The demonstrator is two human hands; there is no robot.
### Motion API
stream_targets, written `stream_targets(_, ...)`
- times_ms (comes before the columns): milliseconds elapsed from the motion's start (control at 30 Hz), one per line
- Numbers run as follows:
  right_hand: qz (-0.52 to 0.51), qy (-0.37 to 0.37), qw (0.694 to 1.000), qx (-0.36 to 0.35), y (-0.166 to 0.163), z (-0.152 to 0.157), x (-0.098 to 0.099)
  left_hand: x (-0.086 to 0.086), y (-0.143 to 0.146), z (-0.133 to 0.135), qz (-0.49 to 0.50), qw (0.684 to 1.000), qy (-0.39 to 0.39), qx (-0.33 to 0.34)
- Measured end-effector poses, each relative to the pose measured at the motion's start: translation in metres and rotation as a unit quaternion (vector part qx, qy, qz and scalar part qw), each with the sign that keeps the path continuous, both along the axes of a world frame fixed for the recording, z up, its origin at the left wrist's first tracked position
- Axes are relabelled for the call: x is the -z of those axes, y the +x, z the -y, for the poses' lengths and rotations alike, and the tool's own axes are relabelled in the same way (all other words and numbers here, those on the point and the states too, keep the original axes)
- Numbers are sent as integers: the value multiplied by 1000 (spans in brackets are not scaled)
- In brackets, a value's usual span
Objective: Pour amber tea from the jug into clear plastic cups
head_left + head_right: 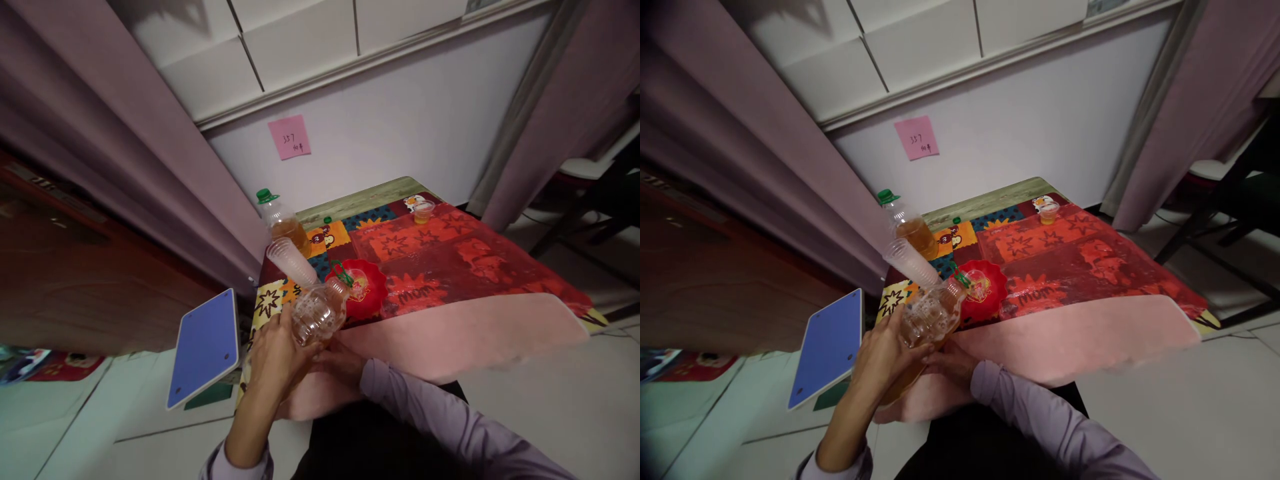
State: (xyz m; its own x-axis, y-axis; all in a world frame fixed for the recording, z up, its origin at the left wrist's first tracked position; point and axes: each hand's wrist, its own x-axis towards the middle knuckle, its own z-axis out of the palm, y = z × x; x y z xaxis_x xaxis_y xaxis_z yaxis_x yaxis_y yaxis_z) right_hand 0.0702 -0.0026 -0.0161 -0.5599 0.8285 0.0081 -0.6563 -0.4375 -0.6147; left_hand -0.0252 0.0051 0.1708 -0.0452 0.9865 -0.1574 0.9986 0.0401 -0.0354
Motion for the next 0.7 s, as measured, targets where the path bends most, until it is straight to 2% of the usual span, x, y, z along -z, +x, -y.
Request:
stream_targets(400,-11,17,1000,-11,-1,0,2,-2,2,0,3,1000,-8,2)
stream_targets(700,-5,1,1000,-5,0,1,3,-2,2,-1,4,1000,-8,-1)
